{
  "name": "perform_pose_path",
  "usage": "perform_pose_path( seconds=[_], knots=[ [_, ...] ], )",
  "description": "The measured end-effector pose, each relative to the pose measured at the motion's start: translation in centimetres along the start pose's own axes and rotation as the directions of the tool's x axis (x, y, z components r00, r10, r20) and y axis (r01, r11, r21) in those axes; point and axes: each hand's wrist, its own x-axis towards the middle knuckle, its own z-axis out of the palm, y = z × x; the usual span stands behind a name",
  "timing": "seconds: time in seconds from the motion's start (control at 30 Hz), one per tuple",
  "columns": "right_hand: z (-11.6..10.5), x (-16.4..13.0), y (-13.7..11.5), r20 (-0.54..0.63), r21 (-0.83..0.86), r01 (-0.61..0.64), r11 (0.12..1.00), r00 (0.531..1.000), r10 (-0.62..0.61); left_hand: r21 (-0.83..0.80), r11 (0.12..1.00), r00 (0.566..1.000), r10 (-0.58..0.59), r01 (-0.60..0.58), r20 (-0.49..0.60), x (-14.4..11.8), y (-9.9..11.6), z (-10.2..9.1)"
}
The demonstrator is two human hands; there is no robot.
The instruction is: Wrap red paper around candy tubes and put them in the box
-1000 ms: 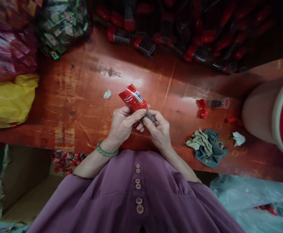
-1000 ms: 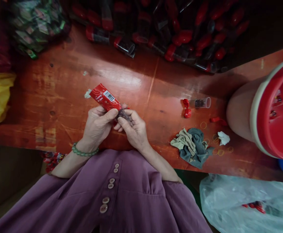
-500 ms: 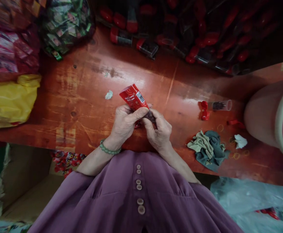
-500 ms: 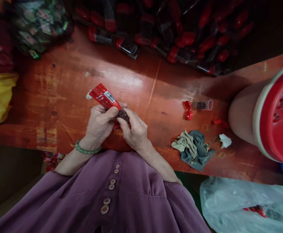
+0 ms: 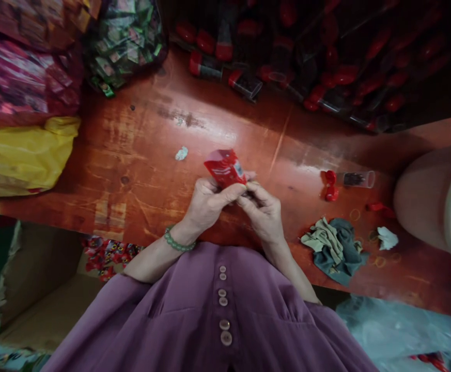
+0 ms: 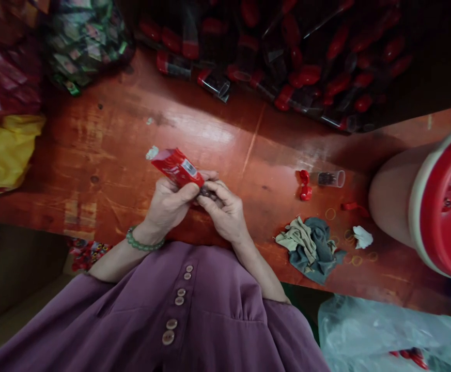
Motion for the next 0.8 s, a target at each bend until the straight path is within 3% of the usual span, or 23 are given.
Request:
perform_pose_path(
  seconds=[0.1,0.2,0.37,0.5,0.6,0.8],
  knots=[
    [0.1,0.2,0.2,-0.021,0.144,-0.078,0.986,0.996,0.082,0.045,0.998,0.997,-0.039,0.036,0.064,-0.3,-0.2,0.1],
    [0.1,0.3,0.0,-0.012,0.229,-0.075,0.971,0.997,0.08,-0.001,1.0,0.998,-0.029,0.029,0.055,-0.6,-0.1,0.2],
    [0.2,0.2,-0.1,-0.052,0.191,-0.069,0.979,0.995,0.08,-0.034,0.999,0.998,0.006,-0.008,-0.058,-1.1,-0.4,0.8],
    [0.0,-0.1,0.7,-0.111,0.19,-0.04,0.981,0.992,0.062,0.028,1.0,1.0,0.008,-0.008,-0.024,-1.7,-1.0,1.1],
    [-0.3,-0.4,1.2,-0.084,0.248,-0.052,0.967,0.994,0.075,0.055,0.998,1.0,-0.013,0.013,0.0,-2.0,-1.2,1.1],
    [-0.2,-0.6,1.6,-0.105,0.274,0.028,0.961,0.994,0.0,0.01,1.0,0.999,0.002,-0.003,0.049,-2.9,-1.7,1.3]
  ],
)
